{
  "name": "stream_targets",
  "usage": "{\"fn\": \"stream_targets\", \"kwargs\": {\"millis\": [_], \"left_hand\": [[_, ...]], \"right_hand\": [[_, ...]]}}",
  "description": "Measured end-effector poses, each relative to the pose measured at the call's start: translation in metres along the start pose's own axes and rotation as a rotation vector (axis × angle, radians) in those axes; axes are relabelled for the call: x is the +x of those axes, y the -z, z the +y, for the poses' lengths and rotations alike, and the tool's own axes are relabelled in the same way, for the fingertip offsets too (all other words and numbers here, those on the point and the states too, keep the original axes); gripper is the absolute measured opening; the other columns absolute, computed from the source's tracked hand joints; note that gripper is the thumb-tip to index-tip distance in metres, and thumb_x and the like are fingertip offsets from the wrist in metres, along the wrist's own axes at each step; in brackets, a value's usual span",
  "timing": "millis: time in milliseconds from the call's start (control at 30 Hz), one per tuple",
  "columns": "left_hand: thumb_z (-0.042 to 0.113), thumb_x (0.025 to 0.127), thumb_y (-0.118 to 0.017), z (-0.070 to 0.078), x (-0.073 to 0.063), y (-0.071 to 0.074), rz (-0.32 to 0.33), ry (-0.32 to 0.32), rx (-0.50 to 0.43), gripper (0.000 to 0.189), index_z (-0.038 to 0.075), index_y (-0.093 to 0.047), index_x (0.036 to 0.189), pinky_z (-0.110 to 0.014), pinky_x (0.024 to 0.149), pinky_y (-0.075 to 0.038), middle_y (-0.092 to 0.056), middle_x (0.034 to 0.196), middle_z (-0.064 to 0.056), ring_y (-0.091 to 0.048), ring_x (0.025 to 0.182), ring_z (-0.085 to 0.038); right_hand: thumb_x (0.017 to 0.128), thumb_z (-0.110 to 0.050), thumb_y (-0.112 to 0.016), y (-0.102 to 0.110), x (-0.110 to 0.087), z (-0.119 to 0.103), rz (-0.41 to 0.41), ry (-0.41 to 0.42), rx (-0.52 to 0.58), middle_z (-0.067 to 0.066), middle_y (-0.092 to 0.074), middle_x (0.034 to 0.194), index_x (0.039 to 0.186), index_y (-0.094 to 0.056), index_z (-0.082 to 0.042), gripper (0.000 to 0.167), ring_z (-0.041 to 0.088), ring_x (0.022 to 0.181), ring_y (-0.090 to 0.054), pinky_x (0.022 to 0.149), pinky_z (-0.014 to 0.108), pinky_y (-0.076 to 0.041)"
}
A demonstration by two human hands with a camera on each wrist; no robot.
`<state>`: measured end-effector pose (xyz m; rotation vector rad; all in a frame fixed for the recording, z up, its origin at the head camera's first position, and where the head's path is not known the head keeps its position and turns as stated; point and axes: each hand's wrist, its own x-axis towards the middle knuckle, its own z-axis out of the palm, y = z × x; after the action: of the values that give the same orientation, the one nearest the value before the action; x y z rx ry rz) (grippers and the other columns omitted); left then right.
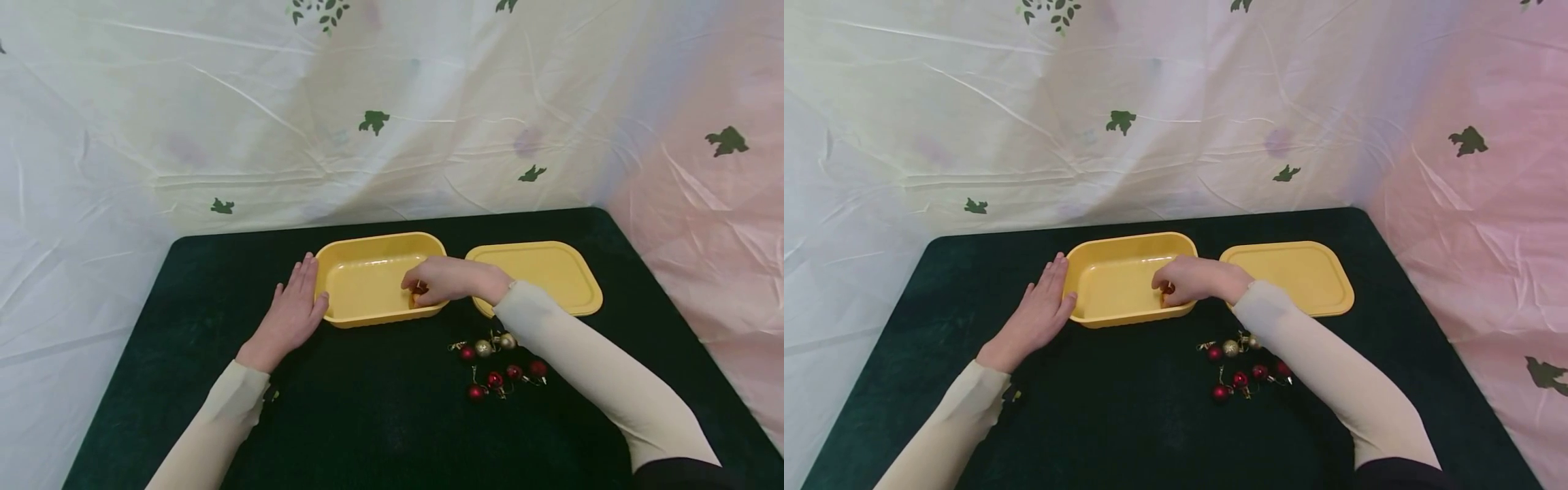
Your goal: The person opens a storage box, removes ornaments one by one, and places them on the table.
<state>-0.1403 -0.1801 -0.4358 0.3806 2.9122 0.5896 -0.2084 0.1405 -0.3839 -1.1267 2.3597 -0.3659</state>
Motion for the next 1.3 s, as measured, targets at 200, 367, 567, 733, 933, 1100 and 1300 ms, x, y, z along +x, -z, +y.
{"fn": "stream_targets", "kwargs": {"millis": [200,367,567,733,933,1100,1300], "left_hand": [[0.041,0.111,-0.036,0.0003,-0.0003,0.0001,0.003,0.002,0.003,0.076,0.011,0.006,0.166,-0.071,0.12,-0.012,0.009,0.174,-0.006,-0.001,0.159,-0.035],[0.041,0.111,-0.036,0.0008,-0.0006,-0.0002,0.01,0.002,0.004,0.076,0.011,0.006,0.167,-0.071,0.12,-0.012,0.006,0.175,-0.008,-0.001,0.159,-0.036],[0.041,0.111,-0.036,0.0018,-0.001,0.0001,0.011,0.003,0.002,0.076,0.011,0.006,0.167,-0.071,0.12,-0.012,0.009,0.174,-0.006,-0.001,0.159,-0.035],[0.04,0.111,-0.035,0.0022,-0.0006,0.0001,0.006,0.004,-0.001,0.075,0.011,0.007,0.166,-0.071,0.12,-0.012,0.011,0.174,-0.004,0.0,0.159,-0.035],[0.039,0.111,-0.036,0.0027,-0.0004,0.0,0.003,0.0,-0.003,0.075,0.011,0.007,0.166,-0.071,0.12,-0.012,0.009,0.174,-0.006,0.0,0.159,-0.035],[0.04,0.111,-0.036,0.0027,-0.0006,0.0004,-0.003,0.002,0.002,0.076,0.011,0.007,0.166,-0.071,0.12,-0.012,0.011,0.174,-0.005,0.0,0.159,-0.035],[0.039,0.111,-0.036,0.0018,-0.0005,0.0004,-0.006,0.006,0.004,0.076,0.011,0.008,0.166,-0.071,0.12,-0.011,0.012,0.174,-0.004,0.001,0.159,-0.035]], "right_hand": [[0.1,-0.023,-0.072,-0.005,0.0024,0.0045,0.098,-0.027,0.076,0.002,-0.071,0.114,0.133,-0.067,-0.005,0.038,0.014,0.099,-0.064,0.095,0.038,-0.055],[0.099,-0.025,-0.072,-0.006,0.0002,0.0053,0.109,-0.036,0.063,0.004,-0.07,0.117,0.135,-0.066,-0.004,0.042,0.016,0.1,-0.063,0.096,0.039,-0.054],[0.096,-0.027,-0.076,-0.0035,-0.0044,0.0021,0.091,-0.054,-0.017,0.006,-0.07,0.122,0.136,-0.066,-0.005,0.046,0.018,0.1,-0.062,0.098,0.041,-0.053],[0.097,-0.023,-0.075,-0.0018,-0.0046,0.0002,0.034,-0.038,-0.077,0.0,-0.069,0.1,0.126,-0.071,-0.006,0.033,0.015,0.086,-0.06,0.084,0.034,-0.053],[0.099,-0.025,-0.073,-0.0018,-0.0031,-0.0017,-0.004,-0.058,-0.094,-0.005,-0.065,0.088,0.112,-0.075,-0.012,0.019,0.012,0.078,-0.058,0.075,0.03,-0.05],[0.098,-0.026,-0.073,-0.0023,-0.0022,-0.0008,0.014,-0.06,-0.08,-0.005,-0.065,0.089,0.113,-0.074,-0.012,0.021,0.012,0.079,-0.058,0.076,0.03,-0.049],[0.097,-0.029,-0.075,-0.001,-0.0037,-0.0015,0.061,-0.028,-0.073,-0.004,-0.066,0.092,0.117,-0.074,-0.01,0.027,0.013,0.081,-0.058,0.077,0.032,-0.049]]}}
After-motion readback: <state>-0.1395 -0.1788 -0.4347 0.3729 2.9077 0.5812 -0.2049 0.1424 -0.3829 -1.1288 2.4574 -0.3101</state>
